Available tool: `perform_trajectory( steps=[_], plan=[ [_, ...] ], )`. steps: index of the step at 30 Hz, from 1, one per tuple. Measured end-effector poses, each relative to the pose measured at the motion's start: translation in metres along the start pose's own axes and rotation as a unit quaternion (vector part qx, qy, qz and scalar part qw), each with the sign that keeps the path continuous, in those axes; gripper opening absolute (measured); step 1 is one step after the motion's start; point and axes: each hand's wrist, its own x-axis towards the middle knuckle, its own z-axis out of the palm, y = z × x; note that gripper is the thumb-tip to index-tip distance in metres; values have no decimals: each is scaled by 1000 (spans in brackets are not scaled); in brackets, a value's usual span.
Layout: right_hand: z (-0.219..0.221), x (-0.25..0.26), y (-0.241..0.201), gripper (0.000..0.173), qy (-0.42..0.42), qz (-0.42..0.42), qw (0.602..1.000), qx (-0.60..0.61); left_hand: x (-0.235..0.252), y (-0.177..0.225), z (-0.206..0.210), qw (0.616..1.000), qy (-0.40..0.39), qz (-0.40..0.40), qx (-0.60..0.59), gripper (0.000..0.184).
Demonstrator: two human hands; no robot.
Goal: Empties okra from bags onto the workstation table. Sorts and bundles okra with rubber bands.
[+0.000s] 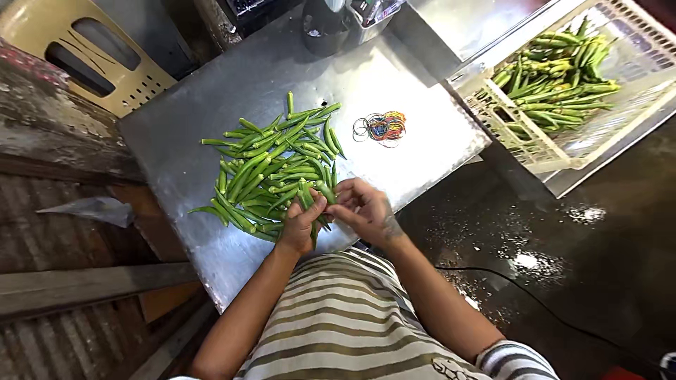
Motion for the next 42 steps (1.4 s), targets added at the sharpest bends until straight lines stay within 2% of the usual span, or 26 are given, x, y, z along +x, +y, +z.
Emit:
perform_trajectory(
  steps=[1, 4, 8, 10, 11, 13, 16, 18, 20, 21, 23, 24, 25, 27, 29, 34, 38, 42],
  plan=[
    [11, -2, -3, 28, 15, -14, 999, -34, 1, -4, 4, 1000, 4, 6, 3, 28],
    [31, -8, 1, 23, 51, -61, 992, -97, 5, -9, 9, 1000, 24, 12, -13, 19],
    [16, -8, 6, 22, -20, -63, 997, -37, 3, -5, -1, 1000, 8, 25, 17, 15],
    [0, 0, 3, 19, 14, -57, 998, 1, 5, -3, -7, 997, -32, 41, 55, 10],
    [-10, 6, -2, 21, 31, -69, 997, -1, 6, -2, -9, 994, -57, 45, 84, 8],
    [-29, 19, -16, 37, 24, -120, 992, -17, 3, -1, -11, 981, -96, 39, 163, 14],
    [-34, 33, -38, 68, -99, -163, 978, -85, -7, 1, -2, 946, -139, 24, 291, 28],
    [-13, 33, -38, 83, -224, -147, 952, -146, -14, -2, 2, 933, -160, 73, 312, 32],
    [4, 32, -28, 88, -310, -116, 931, -154, -17, -3, 0, 929, -157, 85, 325, 27],
    [4, 32, -23, 85, -314, -103, 935, -127, -17, 0, -1, 927, -144, 76, 338, 28],
    [-3, 36, -10, 79, -255, -67, 964, -22, -12, 4, -7, 932, -116, 43, 340, 23],
    [-6, 37, -3, 77, -204, -48, 978, 11, -12, 6, -13, 935, -115, 52, 332, 19],
    [-8, 38, 5, 68, -147, -25, 989, 10, -13, 7, -19, 940, -110, 66, 317, 18],
    [-8, 42, 16, 38, -44, 33, 997, -53, -18, 16, -32, 955, -88, 91, 270, 20],
    [-7, 46, 25, 22, -20, 66, 990, -124, -25, 31, -44, 965, -49, 96, 241, 21],
    [-4, 56, 45, 20, -19, 91, 961, -261, -35, 59, -71, 974, 32, 119, 191, 21],
    [7, 67, 49, 20, 6, 83, 964, -253, -36, 63, -74, 980, 71, 129, 135, 23],
    [20, 84, 47, 24, 39, 66, 967, -245, -33, 54, -65, 984, 60, 111, 127, 23]
  ],
)
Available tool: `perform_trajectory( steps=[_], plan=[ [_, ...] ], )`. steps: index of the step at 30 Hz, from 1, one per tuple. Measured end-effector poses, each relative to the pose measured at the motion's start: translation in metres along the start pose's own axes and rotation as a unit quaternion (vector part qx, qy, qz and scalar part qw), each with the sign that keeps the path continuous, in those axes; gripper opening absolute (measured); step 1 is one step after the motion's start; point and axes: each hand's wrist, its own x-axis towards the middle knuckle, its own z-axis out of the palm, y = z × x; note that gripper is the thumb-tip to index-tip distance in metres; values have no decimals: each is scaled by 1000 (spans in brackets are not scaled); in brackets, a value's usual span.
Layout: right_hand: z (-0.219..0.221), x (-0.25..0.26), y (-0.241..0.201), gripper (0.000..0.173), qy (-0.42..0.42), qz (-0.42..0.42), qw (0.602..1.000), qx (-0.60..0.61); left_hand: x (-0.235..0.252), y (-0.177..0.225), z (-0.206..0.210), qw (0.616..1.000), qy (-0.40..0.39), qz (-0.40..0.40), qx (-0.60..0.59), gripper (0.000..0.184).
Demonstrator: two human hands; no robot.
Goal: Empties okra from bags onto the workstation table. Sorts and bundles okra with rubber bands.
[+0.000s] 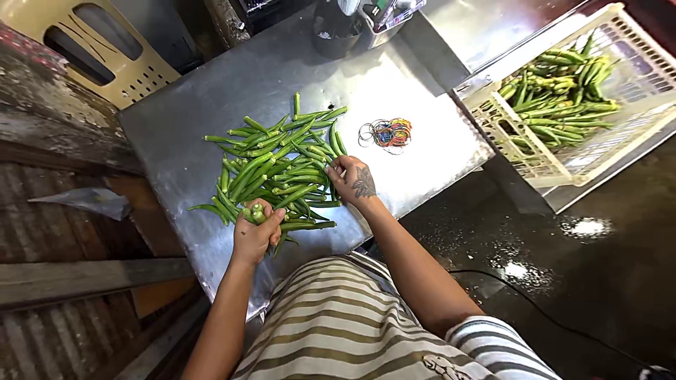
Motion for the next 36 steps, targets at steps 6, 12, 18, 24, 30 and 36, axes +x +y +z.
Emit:
perform_trajectory(
  steps=[6, 12, 18, 24, 30, 36],
  plan=[
    [5, 25, -28, 63, -55, 150, 987, -14, 0, -5, 11, 999, -28, -8, 17, 23],
    [4, 9, -21, 32, 51, 121, 980, 150, 0, 2, 9, 999, -19, 13, 41, 20],
    [-60, -12, -27, 21, 65, -202, 962, 170, 1, 6, 7, 990, -24, 87, 108, 17],
    [-69, -37, -57, 10, -61, -331, 934, 116, 17, 2, 33, 960, -123, 116, 221, 46],
    [-62, -53, -59, 9, -93, -243, 949, 181, 20, 3, 41, 937, -189, 87, 280, 43],
    [-55, -69, -54, 11, -92, -182, 962, 179, 16, -3, 41, 922, -200, 65, 326, 45]
  ],
)
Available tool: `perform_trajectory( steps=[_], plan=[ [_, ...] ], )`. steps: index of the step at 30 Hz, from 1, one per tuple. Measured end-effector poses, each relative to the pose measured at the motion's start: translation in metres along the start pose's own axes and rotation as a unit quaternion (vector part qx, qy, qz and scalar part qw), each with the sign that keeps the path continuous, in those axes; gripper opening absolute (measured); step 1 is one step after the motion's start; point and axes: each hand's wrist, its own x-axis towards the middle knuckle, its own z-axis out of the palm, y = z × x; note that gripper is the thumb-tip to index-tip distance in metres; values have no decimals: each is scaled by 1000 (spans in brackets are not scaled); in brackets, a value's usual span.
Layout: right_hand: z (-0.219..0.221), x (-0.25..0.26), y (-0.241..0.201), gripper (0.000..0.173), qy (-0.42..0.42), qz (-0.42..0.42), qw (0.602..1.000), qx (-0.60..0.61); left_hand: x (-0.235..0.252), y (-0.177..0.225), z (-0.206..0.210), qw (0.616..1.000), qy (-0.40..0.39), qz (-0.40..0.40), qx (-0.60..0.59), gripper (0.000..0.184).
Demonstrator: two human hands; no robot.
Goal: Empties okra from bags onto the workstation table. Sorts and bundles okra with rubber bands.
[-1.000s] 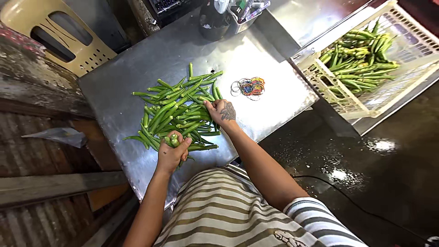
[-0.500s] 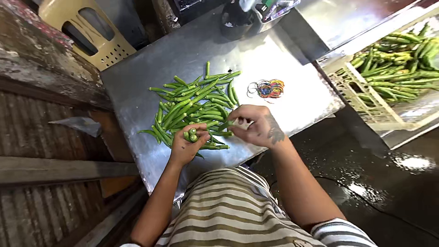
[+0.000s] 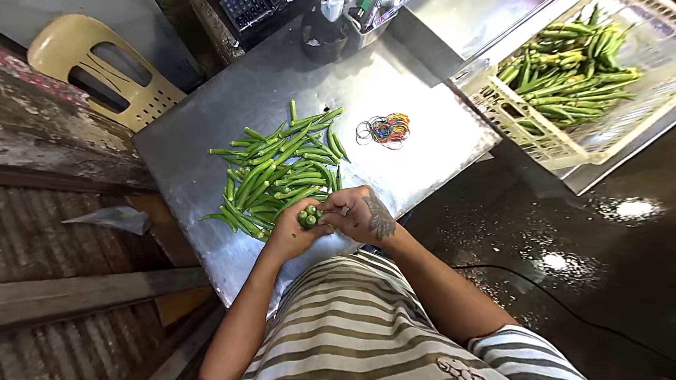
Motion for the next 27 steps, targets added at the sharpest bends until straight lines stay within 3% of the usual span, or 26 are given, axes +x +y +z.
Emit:
perform_trajectory(
  steps=[3, 6, 8, 9, 11, 15, 20, 24, 27],
  plan=[
    [-4, -5, 2, 15, -22, -23, 999, -10, 0, -3, 2, 1000, -16, 19, 13, 40],
    [-11, -5, 6, 34, -68, -48, 996, 25, -1, -4, 6, 999, 9, 37, 28, 33],
    [-7, -3, 5, 52, -70, -54, 996, 19, 1, 7, 8, 992, 25, -2, 121, 39],
    [-3, -3, 4, 53, -69, -56, 996, 13, 2, 15, 10, 984, 24, -28, 175, 46],
    [6, -3, 4, 40, -59, -74, 996, -2, 4, 17, 13, 976, 28, -12, 217, 57],
    [3, -1, 10, 23, -24, -108, 994, 5, 8, 14, 15, 981, 38, -10, 191, 77],
    [-3, -2, 10, 22, -54, -98, 994, 5, 6, 15, 16, 980, 6, -35, 195, 47],
    [-5, 4, 18, 24, -33, -116, 992, 39, 8, 6, 19, 990, 45, -58, 120, 28],
    [-16, 15, 40, 32, 26, -53, 992, 114, 8, 12, 21, 987, 66, -98, 105, 32]
  ],
)
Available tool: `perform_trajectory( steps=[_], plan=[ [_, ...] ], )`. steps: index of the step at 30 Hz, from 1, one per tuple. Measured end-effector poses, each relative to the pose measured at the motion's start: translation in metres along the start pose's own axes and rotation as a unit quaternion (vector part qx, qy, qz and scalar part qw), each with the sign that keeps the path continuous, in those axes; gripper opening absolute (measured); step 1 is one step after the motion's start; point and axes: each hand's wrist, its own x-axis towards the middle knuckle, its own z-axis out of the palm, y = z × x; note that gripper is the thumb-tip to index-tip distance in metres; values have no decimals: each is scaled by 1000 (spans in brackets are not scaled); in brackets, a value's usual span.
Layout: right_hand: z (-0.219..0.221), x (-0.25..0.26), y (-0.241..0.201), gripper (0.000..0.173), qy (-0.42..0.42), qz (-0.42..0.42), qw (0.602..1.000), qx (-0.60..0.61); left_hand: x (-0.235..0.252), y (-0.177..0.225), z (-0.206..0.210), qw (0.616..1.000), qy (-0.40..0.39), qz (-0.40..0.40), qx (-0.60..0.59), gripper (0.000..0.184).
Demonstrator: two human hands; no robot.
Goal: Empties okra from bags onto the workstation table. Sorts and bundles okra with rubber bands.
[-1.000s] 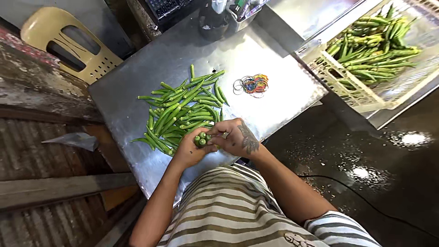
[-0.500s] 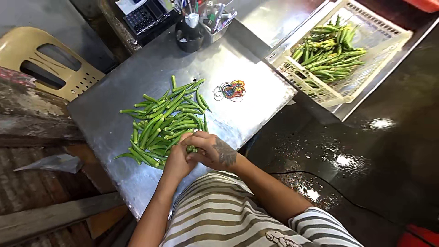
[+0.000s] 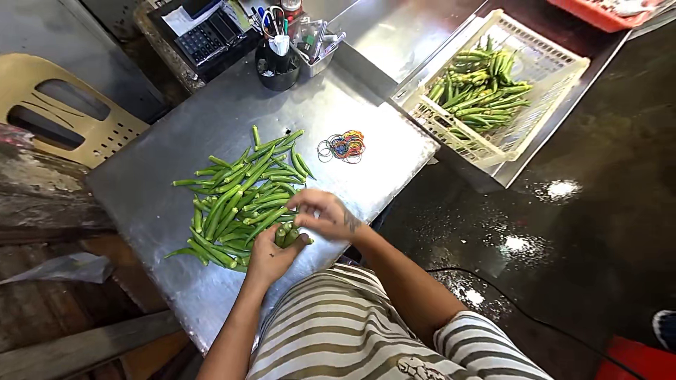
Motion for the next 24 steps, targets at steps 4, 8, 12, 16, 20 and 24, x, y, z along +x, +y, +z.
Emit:
perform_trajectory(
  steps=[4, 8, 12, 16, 20, 24],
  plan=[
    [-65, 33, 50, 29, 128, 142, 945, -266, -2, 2, -6, 1000, 0, -18, 0, 34],
    [-102, 64, 95, 29, 129, 299, 844, -427, -3, -3, -8, 1000, -6, -6, -8, 33],
    [-107, 67, 126, 20, 99, 203, 823, -521, -8, -4, -6, 999, -5, 4, -45, 28],
    [-110, 59, 115, 25, 167, 114, 860, -468, -14, -8, -10, 996, 18, -3, -88, 25],
    [-111, 35, 89, 22, 232, 169, 918, -275, -15, -13, -12, 994, 26, -18, -109, 25],
    [-116, 15, 62, 30, 283, 232, 931, -6, -9, -5, -8, 992, 18, -17, -126, 25]
  ],
)
